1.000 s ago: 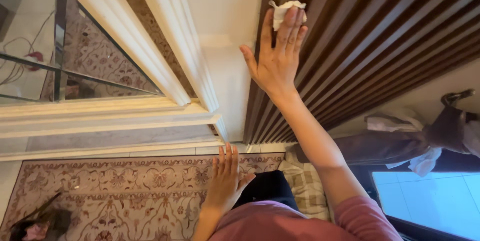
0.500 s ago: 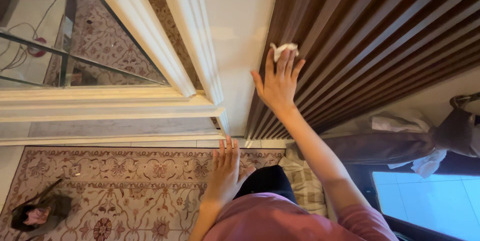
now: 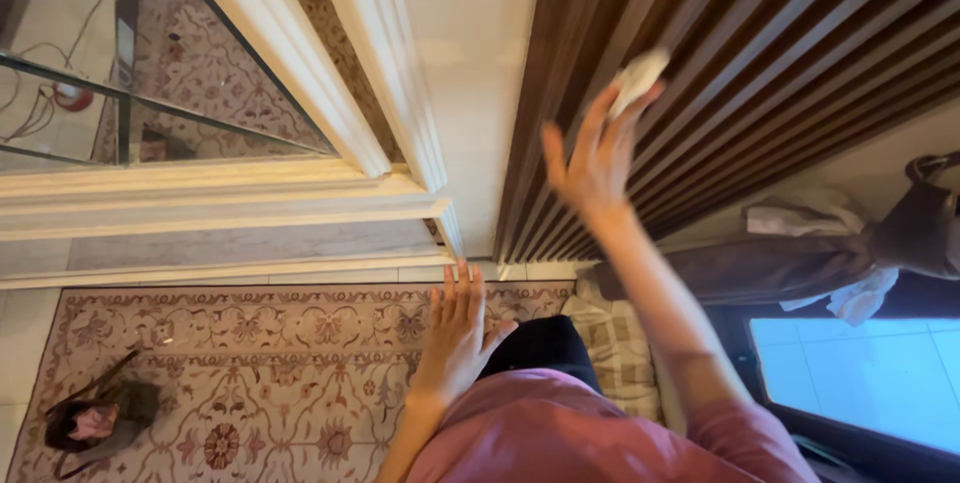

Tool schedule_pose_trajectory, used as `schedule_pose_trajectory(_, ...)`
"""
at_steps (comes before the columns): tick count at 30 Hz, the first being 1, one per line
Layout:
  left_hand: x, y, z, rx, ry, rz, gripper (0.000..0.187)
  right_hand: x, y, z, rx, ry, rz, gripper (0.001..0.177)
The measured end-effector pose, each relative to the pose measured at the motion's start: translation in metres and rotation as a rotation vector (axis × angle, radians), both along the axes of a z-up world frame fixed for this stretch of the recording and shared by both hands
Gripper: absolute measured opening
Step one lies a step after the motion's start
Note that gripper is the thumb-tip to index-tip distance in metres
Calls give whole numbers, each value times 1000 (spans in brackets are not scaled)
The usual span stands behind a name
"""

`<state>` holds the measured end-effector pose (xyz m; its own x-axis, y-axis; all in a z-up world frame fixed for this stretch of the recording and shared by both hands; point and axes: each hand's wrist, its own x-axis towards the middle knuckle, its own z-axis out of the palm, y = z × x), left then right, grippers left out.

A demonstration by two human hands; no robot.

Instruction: The person wipes a glass window and then a wooden slatted wall using a white cloth.

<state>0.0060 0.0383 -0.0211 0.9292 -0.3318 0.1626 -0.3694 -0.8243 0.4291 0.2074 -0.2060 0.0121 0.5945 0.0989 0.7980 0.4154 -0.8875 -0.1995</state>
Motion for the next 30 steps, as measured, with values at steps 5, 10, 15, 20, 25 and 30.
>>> schedule_pose_trajectory(5, -4, -3, 8, -5, 66, -21, 94, 38, 2, 100, -186, -105, -191, 83)
schedule_pose_trajectory(10, -2, 3, 5, 16, 26, -1, 93, 42, 21, 120, -297, -158, -151, 83)
schedule_pose_trajectory(15, -1, 6, 0, 5, 77, 16, 93, 49, 23, 89, -270, -135, -147, 89)
schedule_pose_trajectory(20, 1, 9, -5, 9, 90, 14, 94, 45, 28, 51, -239, -122, -127, 91)
schedule_pose_trajectory(25, 3, 3, -8, 13, 99, 10, 94, 41, 25, -8, -231, -42, -103, 94)
schedule_pose_trajectory(30, 2, 1, -9, -19, 5, 2, 94, 28, 21, -76, -253, 80, -63, 96)
